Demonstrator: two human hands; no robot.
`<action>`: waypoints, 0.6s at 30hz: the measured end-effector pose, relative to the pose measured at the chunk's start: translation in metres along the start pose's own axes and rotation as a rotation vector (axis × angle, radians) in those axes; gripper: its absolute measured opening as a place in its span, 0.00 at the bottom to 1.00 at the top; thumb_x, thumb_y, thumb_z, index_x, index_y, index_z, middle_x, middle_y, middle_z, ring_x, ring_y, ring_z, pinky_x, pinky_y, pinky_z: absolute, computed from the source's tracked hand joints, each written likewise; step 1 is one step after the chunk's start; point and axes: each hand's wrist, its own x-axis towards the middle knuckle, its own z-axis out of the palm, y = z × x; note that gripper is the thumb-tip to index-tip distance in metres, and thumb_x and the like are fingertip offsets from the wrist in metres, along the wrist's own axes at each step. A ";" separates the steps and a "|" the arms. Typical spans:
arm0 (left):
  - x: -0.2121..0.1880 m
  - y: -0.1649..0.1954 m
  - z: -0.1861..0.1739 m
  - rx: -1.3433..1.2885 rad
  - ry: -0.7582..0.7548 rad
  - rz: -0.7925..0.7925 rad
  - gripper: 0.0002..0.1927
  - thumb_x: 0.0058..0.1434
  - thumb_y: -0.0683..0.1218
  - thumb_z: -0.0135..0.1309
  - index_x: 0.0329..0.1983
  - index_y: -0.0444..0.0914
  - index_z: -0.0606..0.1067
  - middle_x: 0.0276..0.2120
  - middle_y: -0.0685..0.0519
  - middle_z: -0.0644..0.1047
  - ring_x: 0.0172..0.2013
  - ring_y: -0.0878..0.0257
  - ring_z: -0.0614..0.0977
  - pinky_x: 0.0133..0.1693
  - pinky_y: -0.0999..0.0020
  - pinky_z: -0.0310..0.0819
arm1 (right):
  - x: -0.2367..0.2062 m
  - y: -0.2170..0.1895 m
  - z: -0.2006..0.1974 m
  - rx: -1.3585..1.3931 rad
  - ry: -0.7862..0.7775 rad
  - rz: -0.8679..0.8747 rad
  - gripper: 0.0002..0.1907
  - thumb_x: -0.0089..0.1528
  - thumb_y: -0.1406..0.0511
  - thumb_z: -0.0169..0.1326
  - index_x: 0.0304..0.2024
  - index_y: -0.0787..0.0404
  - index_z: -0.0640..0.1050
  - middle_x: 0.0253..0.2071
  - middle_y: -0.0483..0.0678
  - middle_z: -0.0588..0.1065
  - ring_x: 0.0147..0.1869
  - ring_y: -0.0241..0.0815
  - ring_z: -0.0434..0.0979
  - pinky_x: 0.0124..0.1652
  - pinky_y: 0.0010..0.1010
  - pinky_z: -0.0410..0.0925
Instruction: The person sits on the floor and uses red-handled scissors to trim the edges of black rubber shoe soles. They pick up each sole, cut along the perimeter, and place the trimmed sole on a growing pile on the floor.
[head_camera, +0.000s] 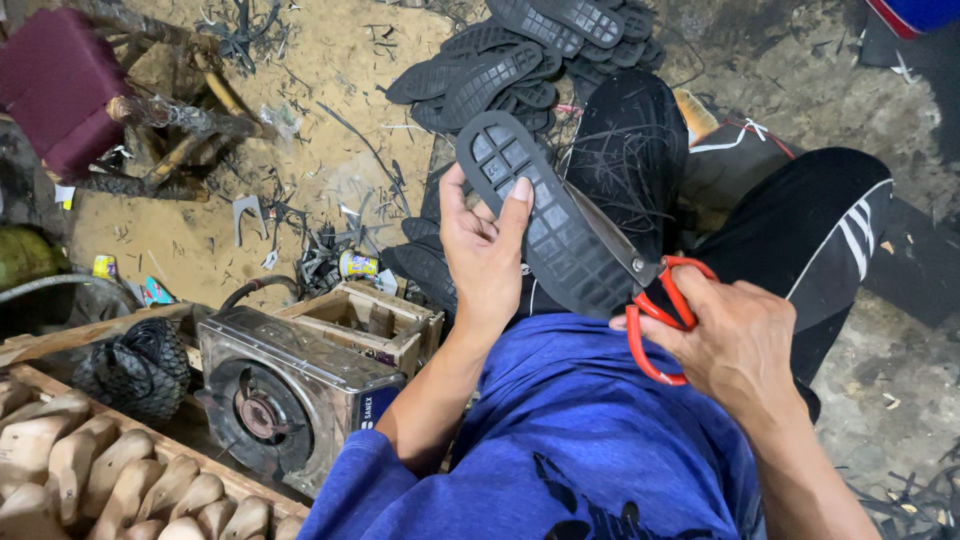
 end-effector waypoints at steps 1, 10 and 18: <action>0.000 0.000 0.000 -0.006 0.003 -0.001 0.23 0.70 0.35 0.54 0.65 0.32 0.60 0.49 0.42 0.80 0.46 0.65 0.83 0.49 0.71 0.80 | 0.000 -0.001 0.000 0.013 0.007 0.001 0.30 0.46 0.44 0.69 0.34 0.59 0.78 0.20 0.46 0.72 0.22 0.47 0.71 0.27 0.34 0.62; -0.015 0.000 0.013 0.023 -0.049 0.023 0.25 0.70 0.36 0.54 0.67 0.33 0.60 0.52 0.45 0.79 0.48 0.65 0.82 0.51 0.71 0.79 | 0.004 -0.006 0.005 -0.019 0.002 0.074 0.34 0.45 0.40 0.69 0.37 0.58 0.79 0.20 0.46 0.73 0.22 0.48 0.72 0.27 0.37 0.65; -0.020 0.000 0.016 0.039 -0.083 -0.083 0.27 0.70 0.36 0.54 0.69 0.32 0.59 0.47 0.48 0.82 0.44 0.69 0.82 0.46 0.75 0.77 | 0.009 -0.004 0.011 0.059 0.031 0.075 0.32 0.50 0.42 0.67 0.41 0.58 0.78 0.19 0.45 0.71 0.24 0.48 0.74 0.27 0.38 0.65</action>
